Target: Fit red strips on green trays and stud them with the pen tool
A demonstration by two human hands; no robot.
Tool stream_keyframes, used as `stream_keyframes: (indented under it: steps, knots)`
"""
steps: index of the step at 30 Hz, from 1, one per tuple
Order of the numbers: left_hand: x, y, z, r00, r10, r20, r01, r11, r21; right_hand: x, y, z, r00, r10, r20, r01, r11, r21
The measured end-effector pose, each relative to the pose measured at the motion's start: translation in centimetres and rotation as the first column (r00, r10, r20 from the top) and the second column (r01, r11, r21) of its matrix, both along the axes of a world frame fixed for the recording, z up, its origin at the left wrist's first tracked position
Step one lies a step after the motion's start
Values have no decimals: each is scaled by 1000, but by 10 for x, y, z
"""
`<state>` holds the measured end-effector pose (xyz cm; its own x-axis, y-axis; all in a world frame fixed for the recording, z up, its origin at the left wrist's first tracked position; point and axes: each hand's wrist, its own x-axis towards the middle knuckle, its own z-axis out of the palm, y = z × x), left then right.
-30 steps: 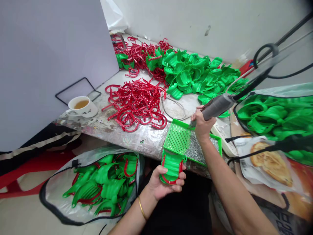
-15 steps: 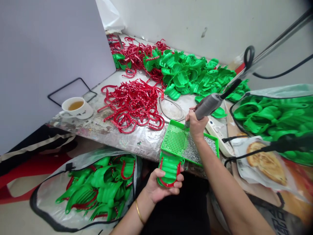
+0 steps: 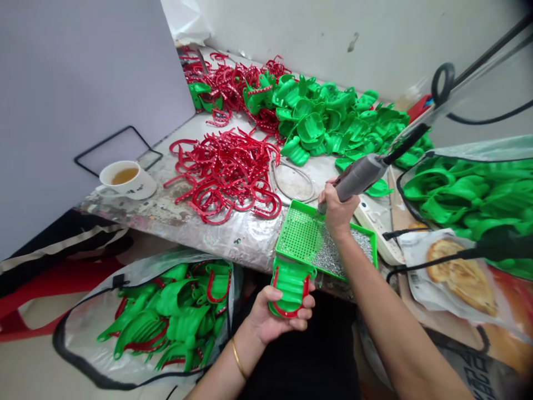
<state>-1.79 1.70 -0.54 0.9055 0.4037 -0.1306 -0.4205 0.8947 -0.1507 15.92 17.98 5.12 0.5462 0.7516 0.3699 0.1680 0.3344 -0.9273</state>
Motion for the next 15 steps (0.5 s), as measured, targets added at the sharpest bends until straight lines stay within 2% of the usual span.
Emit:
stream_keyframes:
  steps: [5, 12, 15]
  knots:
    - [-1, 0, -1, 1000, -6, 7, 6, 1000, -13, 0, -1, 2, 1000, 12, -7, -12, 1000, 26]
    - [-1, 0, 1, 1000, 0, 18, 1, 1000, -3, -2, -3, 18, 999, 38, -26, -34, 992, 123]
    - [-1, -1, 2, 1000, 2, 10, -2, 1000, -14, -4, -4, 19, 999, 34, -16, -32, 995, 94]
